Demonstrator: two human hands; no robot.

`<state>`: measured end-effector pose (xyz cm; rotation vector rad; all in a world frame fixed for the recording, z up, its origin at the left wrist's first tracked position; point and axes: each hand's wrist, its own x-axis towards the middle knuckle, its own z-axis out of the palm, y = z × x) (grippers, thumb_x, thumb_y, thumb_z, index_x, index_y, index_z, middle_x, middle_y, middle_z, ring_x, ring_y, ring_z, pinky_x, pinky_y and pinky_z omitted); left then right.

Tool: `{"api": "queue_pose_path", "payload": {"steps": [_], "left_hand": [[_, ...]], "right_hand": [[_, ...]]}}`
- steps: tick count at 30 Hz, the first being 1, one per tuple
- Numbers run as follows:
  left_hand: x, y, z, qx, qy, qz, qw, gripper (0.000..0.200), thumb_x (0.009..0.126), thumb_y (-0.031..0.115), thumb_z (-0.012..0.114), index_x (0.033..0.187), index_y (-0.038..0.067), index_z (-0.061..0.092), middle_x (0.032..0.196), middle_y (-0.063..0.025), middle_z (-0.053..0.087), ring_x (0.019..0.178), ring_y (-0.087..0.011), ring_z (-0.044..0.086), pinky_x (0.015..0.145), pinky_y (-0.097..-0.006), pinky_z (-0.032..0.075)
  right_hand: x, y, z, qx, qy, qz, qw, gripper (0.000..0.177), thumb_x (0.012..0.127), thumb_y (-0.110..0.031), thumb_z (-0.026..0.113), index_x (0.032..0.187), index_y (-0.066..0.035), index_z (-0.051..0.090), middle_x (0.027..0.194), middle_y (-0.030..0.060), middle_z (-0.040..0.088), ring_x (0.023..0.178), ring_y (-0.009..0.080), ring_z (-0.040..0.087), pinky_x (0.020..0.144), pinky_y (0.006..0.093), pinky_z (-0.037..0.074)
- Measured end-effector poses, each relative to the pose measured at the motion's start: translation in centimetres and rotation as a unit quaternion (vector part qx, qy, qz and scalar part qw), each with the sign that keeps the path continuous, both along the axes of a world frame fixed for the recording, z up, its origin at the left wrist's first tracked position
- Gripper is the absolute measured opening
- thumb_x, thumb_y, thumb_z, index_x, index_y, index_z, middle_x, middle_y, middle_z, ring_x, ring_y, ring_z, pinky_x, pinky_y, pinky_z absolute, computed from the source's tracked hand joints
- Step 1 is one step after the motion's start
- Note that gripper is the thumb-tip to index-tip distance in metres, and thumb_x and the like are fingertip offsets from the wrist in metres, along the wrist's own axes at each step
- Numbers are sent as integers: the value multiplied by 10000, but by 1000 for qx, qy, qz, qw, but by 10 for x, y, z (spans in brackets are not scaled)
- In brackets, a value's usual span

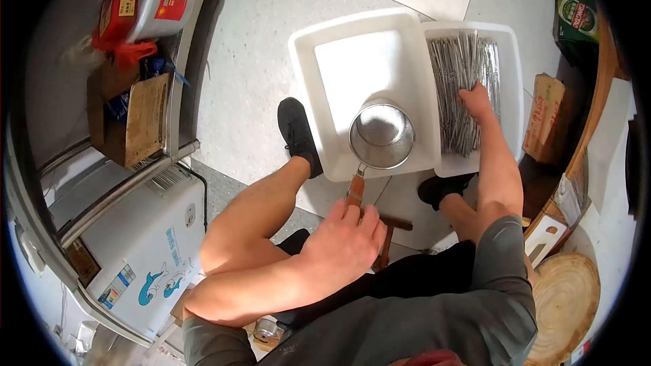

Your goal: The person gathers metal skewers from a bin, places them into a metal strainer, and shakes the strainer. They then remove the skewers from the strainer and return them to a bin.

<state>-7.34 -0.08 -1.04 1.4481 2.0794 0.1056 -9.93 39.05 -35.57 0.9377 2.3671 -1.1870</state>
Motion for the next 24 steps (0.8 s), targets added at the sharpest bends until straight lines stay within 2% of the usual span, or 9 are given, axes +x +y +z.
{"api": "queue_pose_path", "payload": {"steps": [1,4,8,13,16,19,22,23,24], "left_hand": [[-1,0,2,-10,25,-23,999,265,755,133,564,975,-7,609,1002,-142,585,791,-217,544,770,-343,404],[-4,0,10,-29,83,-67,994,278,760,131,564,995,-12,603,1030,-150,583,804,-221,552,788,-349,406],[-17,1,23,-25,116,-69,991,284,765,131,565,1007,-14,594,1048,-157,578,822,-233,563,821,-363,409],[-10,4,16,-32,27,-23,999,266,765,138,571,986,-9,591,1045,-161,577,845,-248,573,866,-379,407],[-3,3,6,-20,-23,13,999,259,763,142,574,974,-7,590,1036,-159,576,852,-253,577,882,-385,406],[2,0,1,13,-20,39,999,265,760,142,574,976,-9,590,1022,-154,576,846,-248,576,876,-381,408],[0,1,-1,9,-6,35,999,264,758,142,574,976,-6,591,1014,-150,575,846,-245,576,864,-377,414],[0,0,-1,13,-2,36,999,262,757,143,575,974,-3,591,1011,-147,575,850,-244,576,857,-376,418],[-1,-1,-1,18,5,37,999,260,755,143,575,973,1,592,1008,-144,575,853,-242,576,849,-374,421]], "right_hand": [[-7,-18,41,-39,-9,-25,999,394,701,-114,586,1060,44,546,885,152,646,792,255,627,734,354,496],[-4,-12,35,-153,17,-97,983,333,726,-66,564,1044,29,538,820,109,625,706,222,603,665,346,504],[-5,-6,45,-258,60,-199,944,286,748,-47,549,1026,16,522,778,82,588,667,209,583,580,360,497],[-1,12,52,-376,37,-266,887,259,756,-46,533,1012,-11,520,818,69,561,664,195,561,539,342,480],[4,9,62,-464,61,-311,827,238,762,-46,522,999,-27,519,790,54,545,631,192,531,542,313,467],[5,0,65,-480,85,-348,801,144,800,-97,569,929,-47,530,725,35,519,597,172,499,536,293,450],[4,3,48,-431,69,-357,826,138,834,-178,615,856,-66,537,689,27,503,582,156,488,521,289,439],[5,7,44,-438,54,-367,819,183,846,-222,643,813,-73,541,691,25,506,580,144,488,515,290,435],[5,6,44,-439,57,-364,820,175,846,-210,642,815,-70,540,689,25,505,579,144,488,514,288,434]]}}
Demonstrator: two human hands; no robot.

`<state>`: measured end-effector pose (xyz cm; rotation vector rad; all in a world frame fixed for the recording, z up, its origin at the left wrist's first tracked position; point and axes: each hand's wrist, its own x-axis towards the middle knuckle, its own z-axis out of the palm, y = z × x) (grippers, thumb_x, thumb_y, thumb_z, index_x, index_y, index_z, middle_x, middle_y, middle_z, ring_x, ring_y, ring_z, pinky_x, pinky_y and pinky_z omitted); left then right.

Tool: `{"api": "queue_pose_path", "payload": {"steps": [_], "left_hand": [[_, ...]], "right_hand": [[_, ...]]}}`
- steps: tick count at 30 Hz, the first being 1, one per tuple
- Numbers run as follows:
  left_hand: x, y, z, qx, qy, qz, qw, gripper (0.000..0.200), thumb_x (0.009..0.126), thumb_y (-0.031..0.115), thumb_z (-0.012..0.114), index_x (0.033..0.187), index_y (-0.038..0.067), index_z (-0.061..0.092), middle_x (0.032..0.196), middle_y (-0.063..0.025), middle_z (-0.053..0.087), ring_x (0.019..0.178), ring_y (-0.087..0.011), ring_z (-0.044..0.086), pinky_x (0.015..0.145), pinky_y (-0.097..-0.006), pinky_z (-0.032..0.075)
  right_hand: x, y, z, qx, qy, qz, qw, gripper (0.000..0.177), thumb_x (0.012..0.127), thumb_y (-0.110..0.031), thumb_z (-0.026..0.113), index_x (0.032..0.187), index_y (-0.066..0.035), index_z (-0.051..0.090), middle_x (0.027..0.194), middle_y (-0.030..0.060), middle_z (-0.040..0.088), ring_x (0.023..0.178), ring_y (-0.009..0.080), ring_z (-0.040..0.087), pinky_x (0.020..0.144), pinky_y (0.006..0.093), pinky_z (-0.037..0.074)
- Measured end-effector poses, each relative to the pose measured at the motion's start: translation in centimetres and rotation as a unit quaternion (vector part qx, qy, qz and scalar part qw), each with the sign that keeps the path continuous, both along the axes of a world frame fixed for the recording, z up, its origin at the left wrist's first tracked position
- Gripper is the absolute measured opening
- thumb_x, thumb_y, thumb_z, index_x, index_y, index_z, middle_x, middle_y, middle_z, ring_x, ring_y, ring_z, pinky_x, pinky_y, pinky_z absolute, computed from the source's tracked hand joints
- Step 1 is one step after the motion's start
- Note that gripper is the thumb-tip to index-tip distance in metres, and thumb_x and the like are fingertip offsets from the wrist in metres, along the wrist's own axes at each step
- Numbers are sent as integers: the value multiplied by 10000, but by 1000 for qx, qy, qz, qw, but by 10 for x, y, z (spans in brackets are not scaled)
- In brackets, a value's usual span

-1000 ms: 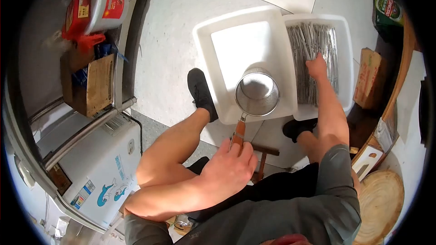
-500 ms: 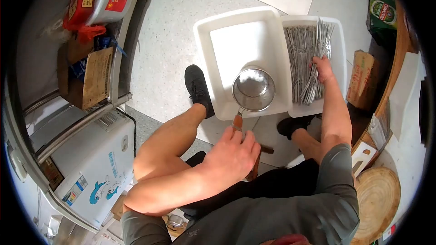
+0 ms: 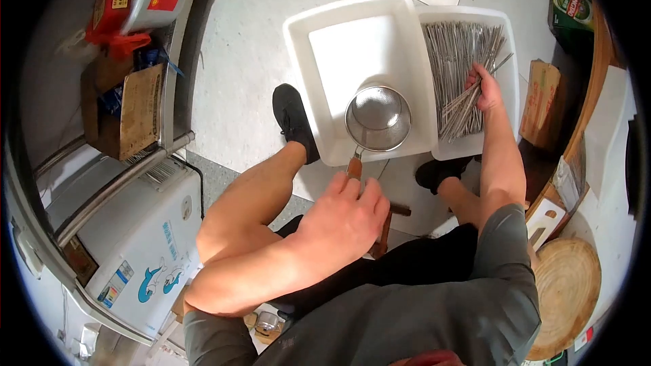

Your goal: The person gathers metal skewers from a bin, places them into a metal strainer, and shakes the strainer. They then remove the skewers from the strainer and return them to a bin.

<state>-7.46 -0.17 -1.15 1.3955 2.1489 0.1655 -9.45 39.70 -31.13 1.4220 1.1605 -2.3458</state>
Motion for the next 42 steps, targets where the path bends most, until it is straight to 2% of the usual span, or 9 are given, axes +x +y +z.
{"api": "queue_pose_path", "payload": {"steps": [6,14,18,22,26,31,36,39,42], "left_hand": [[-1,-8,2,-79,-50,12,996,276,748,155,594,979,5,576,1008,-128,571,901,-233,574,797,-362,439],[6,-23,-9,-198,-151,50,967,680,767,374,702,1233,-46,440,1056,-146,592,947,-289,620,755,-371,523],[21,-32,-19,-136,-132,83,978,611,808,302,653,1253,-43,415,984,-175,621,893,-323,629,742,-388,523],[33,-52,-28,23,-109,233,966,336,805,275,652,1039,56,555,911,-148,628,819,-320,629,687,-364,510],[41,-58,-61,145,-182,450,862,271,762,188,714,959,59,580,909,-93,599,752,-230,585,703,-328,484],[43,-57,-98,289,-106,460,833,286,733,153,750,933,58,568,987,-62,572,977,-242,542,756,-350,477],[36,-41,-117,365,-190,423,807,182,769,111,693,862,32,558,933,-92,609,827,-249,579,744,-325,476],[32,-41,-117,305,-274,435,802,36,853,46,578,861,19,555,974,-101,622,861,-133,573,738,-257,464],[19,-28,-109,341,-345,522,702,123,838,81,614,752,21,551,731,-3,577,587,-50,457,541,-202,388]], "right_hand": [[-7,-21,55,52,73,-8,996,151,843,-151,639,812,-49,531,684,26,497,567,144,484,504,283,434],[-2,-97,135,122,158,-63,978,176,863,-153,623,780,-30,529,664,58,515,585,172,520,529,304,457],[0,-150,133,250,123,-120,953,176,820,-118,615,742,5,516,606,92,550,530,175,523,506,305,428],[2,-192,123,296,134,-139,935,230,824,-126,596,911,52,479,630,103,565,541,166,533,512,301,433],[-5,-209,94,362,133,-111,916,247,832,-116,600,914,55,442,716,112,580,550,165,546,523,300,459],[-6,-214,59,451,94,-20,887,488,866,-183,567,1201,126,389,1093,258,556,1015,330,557,912,365,407],[-3,-220,51,438,82,-15,895,430,860,-194,598,1132,96,433,991,213,601,908,305,596,842,358,446],[-5,-222,65,441,76,-3,894,390,855,-200,615,1081,76,456,936,184,615,853,283,604,807,350,456],[-6,-219,76,437,127,-5,890,364,855,-205,620,1049,64,469,910,171,614,830,264,601,793,338,457]]}}
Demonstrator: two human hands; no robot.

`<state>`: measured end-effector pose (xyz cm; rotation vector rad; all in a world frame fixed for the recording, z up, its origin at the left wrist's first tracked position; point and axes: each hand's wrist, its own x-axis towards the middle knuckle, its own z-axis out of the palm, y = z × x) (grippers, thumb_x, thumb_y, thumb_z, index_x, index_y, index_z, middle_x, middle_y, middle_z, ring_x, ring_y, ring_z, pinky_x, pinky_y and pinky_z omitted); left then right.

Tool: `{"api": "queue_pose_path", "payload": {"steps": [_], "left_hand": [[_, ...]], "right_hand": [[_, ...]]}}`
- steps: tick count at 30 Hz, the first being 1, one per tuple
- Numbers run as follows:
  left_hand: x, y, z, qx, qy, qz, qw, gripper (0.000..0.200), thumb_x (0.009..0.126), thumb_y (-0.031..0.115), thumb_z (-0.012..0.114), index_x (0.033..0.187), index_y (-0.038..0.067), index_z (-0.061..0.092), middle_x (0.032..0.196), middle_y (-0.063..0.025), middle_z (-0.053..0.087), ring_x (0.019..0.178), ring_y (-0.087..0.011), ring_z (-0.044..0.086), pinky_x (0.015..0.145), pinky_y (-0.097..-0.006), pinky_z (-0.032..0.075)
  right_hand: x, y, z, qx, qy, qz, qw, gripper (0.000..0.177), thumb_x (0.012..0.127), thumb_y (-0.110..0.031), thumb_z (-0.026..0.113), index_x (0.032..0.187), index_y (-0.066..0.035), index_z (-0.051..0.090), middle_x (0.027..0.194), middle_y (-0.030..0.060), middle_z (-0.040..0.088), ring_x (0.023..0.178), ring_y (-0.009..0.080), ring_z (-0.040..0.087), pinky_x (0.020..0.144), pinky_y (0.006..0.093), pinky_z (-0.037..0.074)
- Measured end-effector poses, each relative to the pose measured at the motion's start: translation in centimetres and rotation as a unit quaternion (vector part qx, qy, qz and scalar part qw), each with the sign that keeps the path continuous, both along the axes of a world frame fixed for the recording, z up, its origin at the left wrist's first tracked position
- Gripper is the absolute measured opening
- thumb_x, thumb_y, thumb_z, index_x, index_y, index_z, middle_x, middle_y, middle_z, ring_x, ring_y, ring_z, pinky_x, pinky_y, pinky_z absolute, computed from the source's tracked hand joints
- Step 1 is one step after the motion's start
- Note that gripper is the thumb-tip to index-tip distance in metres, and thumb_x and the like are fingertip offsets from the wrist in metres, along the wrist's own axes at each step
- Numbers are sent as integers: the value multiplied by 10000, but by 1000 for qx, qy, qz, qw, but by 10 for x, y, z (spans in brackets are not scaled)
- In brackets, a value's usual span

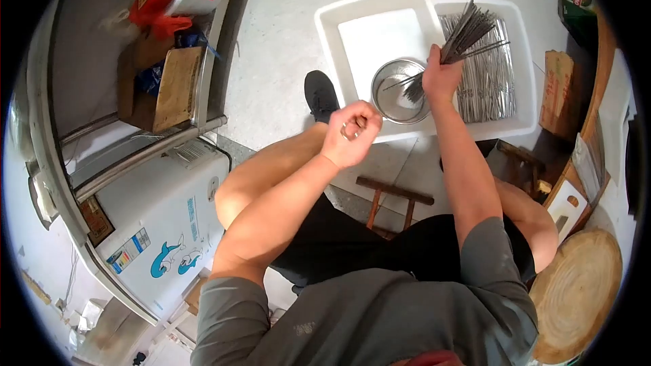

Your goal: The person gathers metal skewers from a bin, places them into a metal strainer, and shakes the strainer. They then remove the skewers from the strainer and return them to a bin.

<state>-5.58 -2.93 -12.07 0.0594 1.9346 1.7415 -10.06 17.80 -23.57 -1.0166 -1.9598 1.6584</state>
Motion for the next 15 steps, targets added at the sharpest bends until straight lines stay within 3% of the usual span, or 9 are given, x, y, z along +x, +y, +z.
{"api": "queue_pose_path", "payload": {"steps": [2,4,5,13,15], "left_hand": [[-8,8,13,34,16,25,999,134,846,61,592,730,13,545,664,25,530,590,-28,429,533,-191,367],[-13,7,28,-35,36,-3,999,105,861,20,541,763,-15,548,777,-73,620,703,-108,571,685,-257,478],[-14,8,28,-28,47,-3,998,106,859,18,541,759,-16,546,765,-69,618,683,-105,565,666,-252,476],[-18,13,57,-13,126,-29,991,122,846,-11,513,726,-21,534,710,-70,607,608,-79,532,574,-229,451],[-19,21,64,44,123,35,991,187,821,4,572,651,10,494,599,11,500,546,-25,410,494,-192,344]], "right_hand": [[3,2,3,3,28,16,999,351,856,-208,620,1035,58,476,903,165,612,825,256,597,791,332,456],[2,-1,8,13,36,26,999,339,857,-212,620,1021,51,483,895,157,610,819,249,594,788,328,455],[5,-3,11,61,30,26,997,326,857,-218,623,1008,40,494,881,146,618,818,250,600,784,333,457],[10,-14,33,41,54,72,995,257,855,-191,633,956,8,506,838,100,620,793,209,589,762,318,457],[6,-17,43,18,75,66,995,207,865,-160,630,914,3,511,820,67,592,777,155,551,749,292,440]]}}
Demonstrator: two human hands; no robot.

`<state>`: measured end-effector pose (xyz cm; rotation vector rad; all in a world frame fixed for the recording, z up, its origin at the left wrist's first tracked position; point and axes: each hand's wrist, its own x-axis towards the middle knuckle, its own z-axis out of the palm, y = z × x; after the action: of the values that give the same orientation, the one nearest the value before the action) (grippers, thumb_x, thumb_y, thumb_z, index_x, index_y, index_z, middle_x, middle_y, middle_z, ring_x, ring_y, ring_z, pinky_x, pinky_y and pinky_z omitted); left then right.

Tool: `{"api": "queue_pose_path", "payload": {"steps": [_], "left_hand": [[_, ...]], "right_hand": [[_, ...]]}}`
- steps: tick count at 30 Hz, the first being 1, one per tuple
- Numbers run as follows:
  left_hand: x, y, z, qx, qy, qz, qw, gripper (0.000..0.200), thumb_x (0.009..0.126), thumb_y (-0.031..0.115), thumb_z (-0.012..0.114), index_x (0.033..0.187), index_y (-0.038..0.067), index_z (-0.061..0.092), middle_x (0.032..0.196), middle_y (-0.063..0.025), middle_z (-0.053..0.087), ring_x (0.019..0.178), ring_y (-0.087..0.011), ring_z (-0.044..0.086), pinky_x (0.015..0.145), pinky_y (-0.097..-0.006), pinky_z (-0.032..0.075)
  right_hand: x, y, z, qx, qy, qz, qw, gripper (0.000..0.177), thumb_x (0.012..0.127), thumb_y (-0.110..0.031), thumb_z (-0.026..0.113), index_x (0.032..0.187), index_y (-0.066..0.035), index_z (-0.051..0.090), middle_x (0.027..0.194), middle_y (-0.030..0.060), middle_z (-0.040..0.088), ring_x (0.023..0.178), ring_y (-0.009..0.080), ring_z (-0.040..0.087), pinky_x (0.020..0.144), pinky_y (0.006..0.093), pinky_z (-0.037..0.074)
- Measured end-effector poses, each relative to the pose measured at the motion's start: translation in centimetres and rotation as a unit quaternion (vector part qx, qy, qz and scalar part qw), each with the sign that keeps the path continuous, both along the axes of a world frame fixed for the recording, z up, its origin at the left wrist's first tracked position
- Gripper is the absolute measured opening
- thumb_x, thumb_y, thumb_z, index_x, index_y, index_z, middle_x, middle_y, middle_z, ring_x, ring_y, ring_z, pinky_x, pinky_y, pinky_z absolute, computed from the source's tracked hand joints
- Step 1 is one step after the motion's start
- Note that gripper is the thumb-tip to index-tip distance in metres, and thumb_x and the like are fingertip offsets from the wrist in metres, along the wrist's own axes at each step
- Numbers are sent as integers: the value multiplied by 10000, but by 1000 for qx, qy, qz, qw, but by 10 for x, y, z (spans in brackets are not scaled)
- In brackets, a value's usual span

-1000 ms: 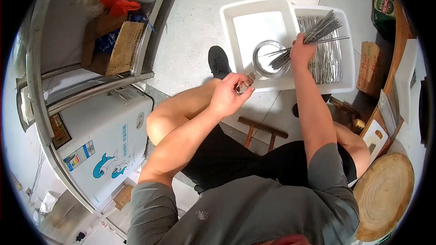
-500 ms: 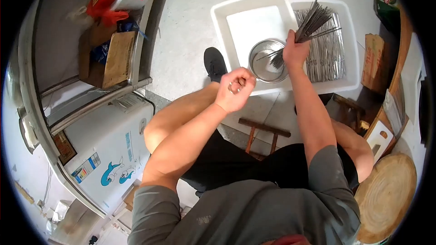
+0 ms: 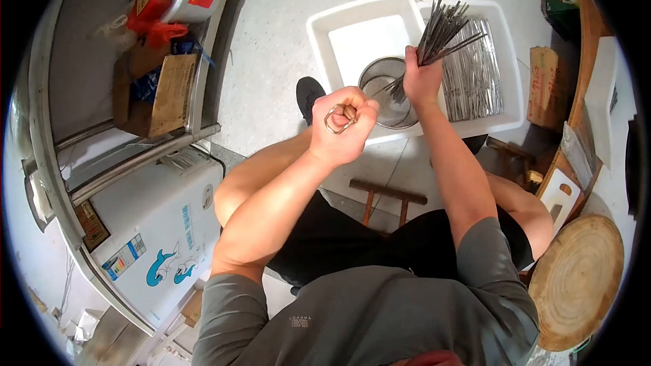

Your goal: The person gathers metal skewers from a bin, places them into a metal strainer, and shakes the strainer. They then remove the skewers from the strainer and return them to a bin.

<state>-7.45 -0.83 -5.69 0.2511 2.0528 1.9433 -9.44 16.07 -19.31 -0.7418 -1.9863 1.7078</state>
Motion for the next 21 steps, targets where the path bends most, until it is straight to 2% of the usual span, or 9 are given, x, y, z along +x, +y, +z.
{"api": "queue_pose_path", "payload": {"steps": [1,2,6,8,9,16,19,21], "left_hand": [[-1,3,4,32,-2,29,999,234,809,11,602,614,25,475,543,52,446,515,3,350,455,-174,291],[-3,2,7,28,-2,23,999,240,802,4,607,606,26,469,536,58,438,503,9,341,446,-169,282],[-5,2,14,21,51,-1,998,252,795,-1,606,593,25,458,523,66,420,498,8,331,437,-175,274],[-6,1,17,22,67,6,998,262,791,-5,604,583,27,448,516,67,411,502,7,327,436,-178,272],[-7,2,21,22,62,19,998,267,789,-6,603,579,27,442,513,66,407,503,6,324,435,-181,270],[-13,2,39,24,62,49,997,270,769,-15,581,567,30,407,499,61,389,505,-4,315,429,-199,263],[-15,-7,43,-29,103,12,994,179,811,19,522,637,-18,536,624,-45,585,545,-73,493,513,-227,414],[-16,-7,51,-11,93,18,995,169,807,16,524,642,-18,543,622,-45,584,540,-72,492,503,-228,410]], "right_hand": [[-1,-2,6,8,9,-9,1000,201,866,-155,630,912,2,513,814,65,592,768,151,552,738,288,443],[-3,-3,11,16,18,-19,1000,194,866,-150,629,910,1,515,808,63,593,759,147,554,728,284,445],[-2,-4,13,1,37,-18,999,174,870,-132,621,911,3,518,799,63,601,720,132,564,692,269,455],[-2,-4,18,-25,54,-5,998,245,857,-132,642,972,20,488,832,69,595,749,139,559,726,272,456],[-1,-3,21,-38,62,1,997,285,850,-132,652,1002,29,472,848,72,592,764,142,557,743,273,456],[4,-7,41,-24,55,-31,998,253,841,-93,636,998,26,478,863,60,578,759,132,547,712,271,460],[5,-9,54,-29,65,-44,997,254,829,-84,635,1000,27,483,860,62,582,762,134,554,711,276,466],[6,-9,58,-30,83,-46,995,268,819,-79,639,1012,29,486,865,65,587,770,136,562,718,280,471]]}}
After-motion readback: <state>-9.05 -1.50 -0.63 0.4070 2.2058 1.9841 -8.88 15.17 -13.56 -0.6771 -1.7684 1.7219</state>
